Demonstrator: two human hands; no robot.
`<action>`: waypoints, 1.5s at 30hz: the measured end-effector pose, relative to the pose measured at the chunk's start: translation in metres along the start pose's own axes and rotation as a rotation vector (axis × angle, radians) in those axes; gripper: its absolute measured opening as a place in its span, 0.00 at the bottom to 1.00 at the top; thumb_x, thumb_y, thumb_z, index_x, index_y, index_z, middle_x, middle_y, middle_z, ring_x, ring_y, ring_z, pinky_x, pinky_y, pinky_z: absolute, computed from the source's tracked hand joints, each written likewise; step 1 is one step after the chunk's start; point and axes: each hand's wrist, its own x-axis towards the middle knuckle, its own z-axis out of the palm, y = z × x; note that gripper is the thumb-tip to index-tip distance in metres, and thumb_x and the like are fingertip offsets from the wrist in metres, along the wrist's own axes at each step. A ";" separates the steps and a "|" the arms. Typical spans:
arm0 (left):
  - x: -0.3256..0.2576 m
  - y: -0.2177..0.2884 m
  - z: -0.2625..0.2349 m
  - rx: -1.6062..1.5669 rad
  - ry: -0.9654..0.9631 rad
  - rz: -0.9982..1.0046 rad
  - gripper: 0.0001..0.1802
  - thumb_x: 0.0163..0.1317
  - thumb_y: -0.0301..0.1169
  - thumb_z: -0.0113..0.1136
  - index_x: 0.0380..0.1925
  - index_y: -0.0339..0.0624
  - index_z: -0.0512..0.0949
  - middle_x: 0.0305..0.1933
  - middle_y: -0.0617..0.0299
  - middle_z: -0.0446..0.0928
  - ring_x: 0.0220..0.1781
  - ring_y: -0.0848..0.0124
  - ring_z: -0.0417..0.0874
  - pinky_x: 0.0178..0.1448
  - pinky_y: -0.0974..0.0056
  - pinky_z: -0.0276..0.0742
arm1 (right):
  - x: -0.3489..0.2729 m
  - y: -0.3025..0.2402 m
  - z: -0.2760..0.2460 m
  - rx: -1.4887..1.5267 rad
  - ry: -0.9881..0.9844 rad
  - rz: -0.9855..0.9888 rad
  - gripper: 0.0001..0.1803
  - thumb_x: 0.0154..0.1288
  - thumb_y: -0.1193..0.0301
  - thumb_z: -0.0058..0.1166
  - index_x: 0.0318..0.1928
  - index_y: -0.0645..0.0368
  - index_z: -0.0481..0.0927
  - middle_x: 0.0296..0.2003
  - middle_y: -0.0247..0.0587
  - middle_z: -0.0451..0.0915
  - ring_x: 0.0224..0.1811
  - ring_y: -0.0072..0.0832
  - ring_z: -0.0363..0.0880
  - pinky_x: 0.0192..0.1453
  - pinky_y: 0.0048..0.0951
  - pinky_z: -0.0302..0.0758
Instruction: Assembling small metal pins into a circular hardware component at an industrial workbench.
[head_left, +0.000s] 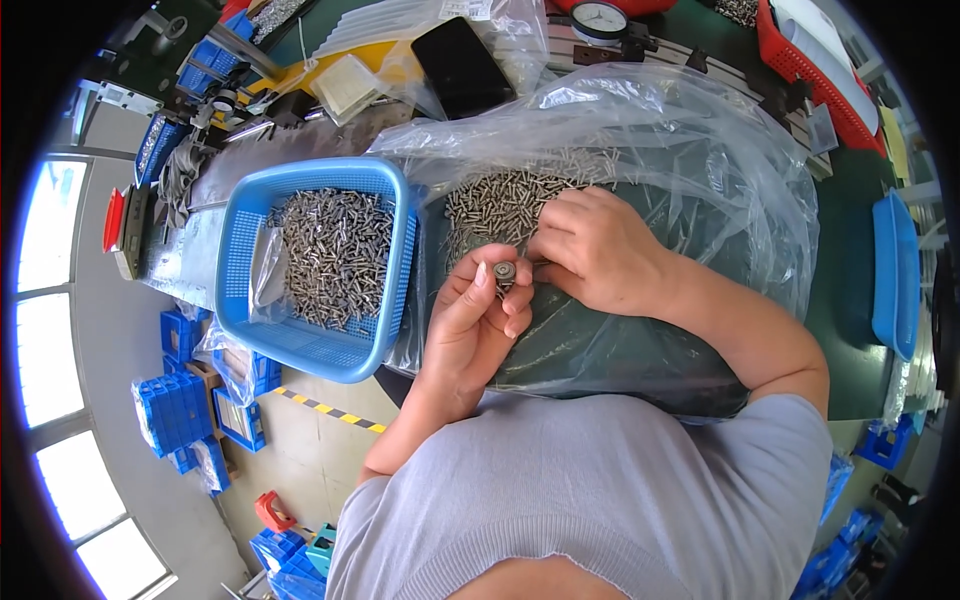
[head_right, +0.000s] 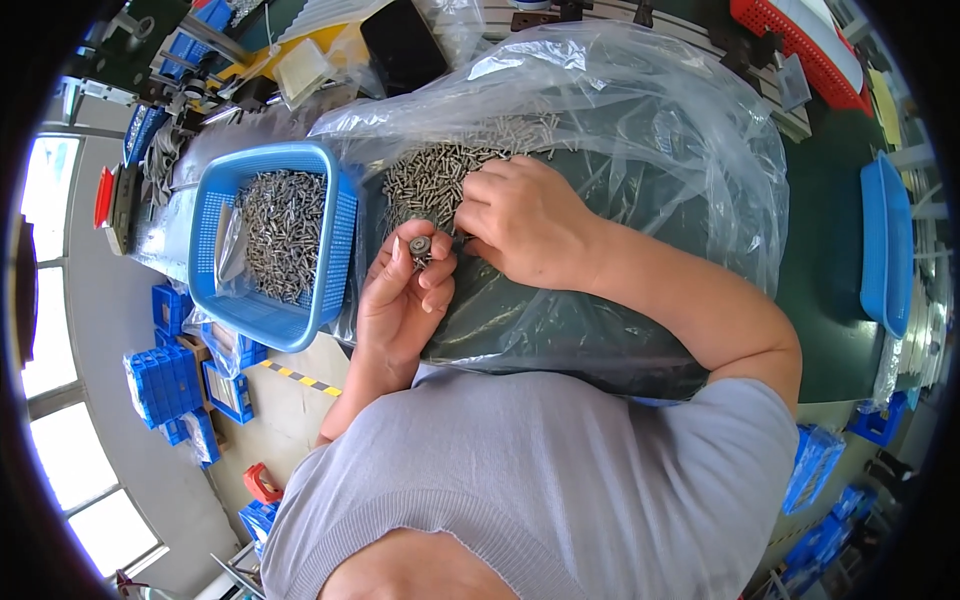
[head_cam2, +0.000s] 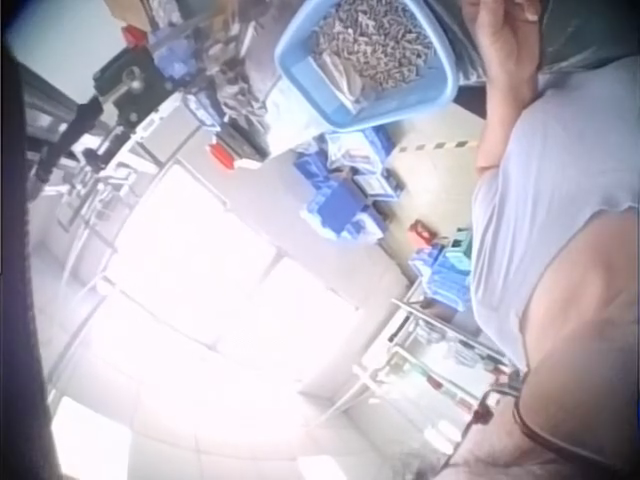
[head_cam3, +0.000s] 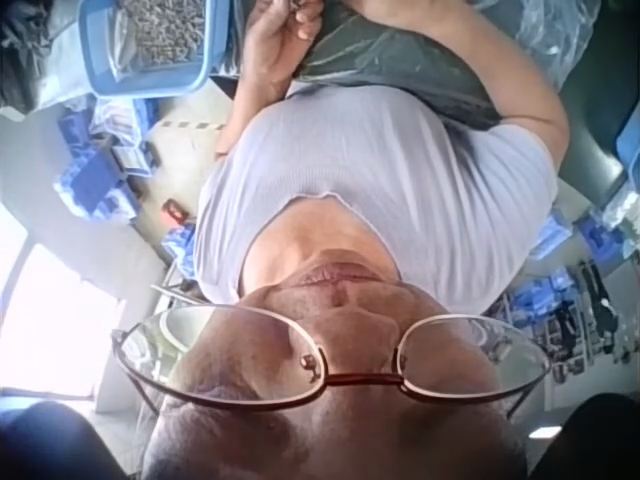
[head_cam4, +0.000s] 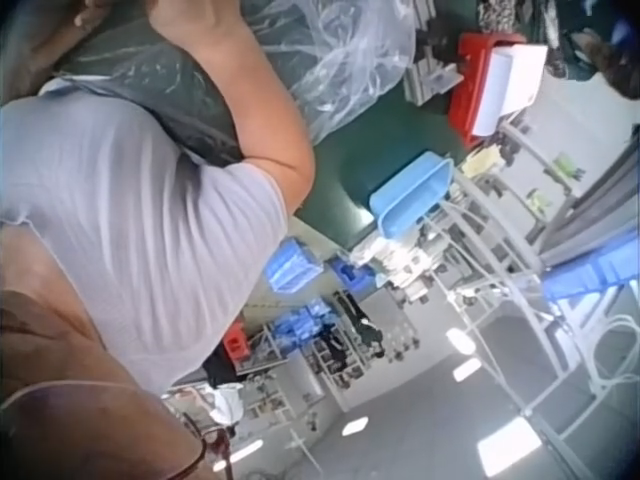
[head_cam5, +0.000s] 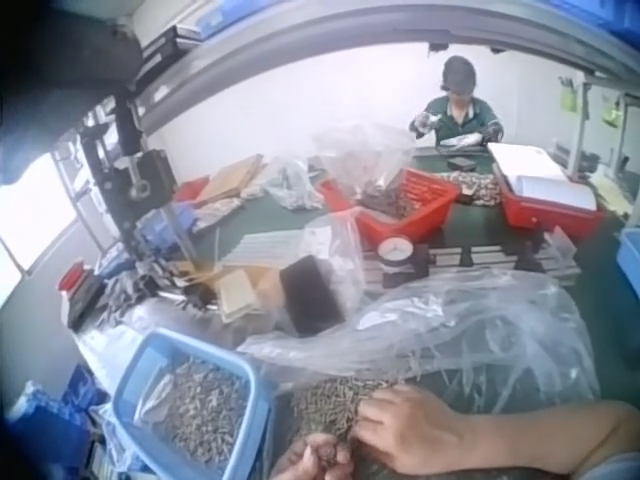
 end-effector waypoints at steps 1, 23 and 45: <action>0.000 0.000 0.000 -0.001 0.000 -0.004 0.13 0.68 0.34 0.51 0.49 0.41 0.72 0.41 0.56 0.71 0.33 0.75 0.68 0.33 0.73 0.66 | 0.000 0.000 0.001 -0.008 -0.004 -0.001 0.08 0.44 0.72 0.62 0.27 0.55 0.77 0.27 0.35 0.71 0.34 0.35 0.73 0.38 0.36 0.68; -0.002 0.000 0.007 0.092 0.032 -0.045 0.12 0.69 0.38 0.49 0.45 0.42 0.73 0.35 0.59 0.72 0.29 0.76 0.66 0.30 0.73 0.62 | -0.003 0.001 0.007 -0.049 0.005 -0.051 0.07 0.46 0.72 0.61 0.27 0.56 0.77 0.26 0.35 0.71 0.31 0.35 0.73 0.36 0.35 0.68; -0.002 0.000 0.010 0.116 0.071 -0.066 0.12 0.67 0.36 0.53 0.44 0.40 0.72 0.36 0.57 0.75 0.29 0.76 0.69 0.30 0.71 0.66 | 0.003 -0.014 -0.006 0.897 0.088 0.276 0.03 0.59 0.78 0.57 0.34 0.61 0.78 0.32 0.33 0.75 0.32 0.19 0.75 0.37 0.21 0.72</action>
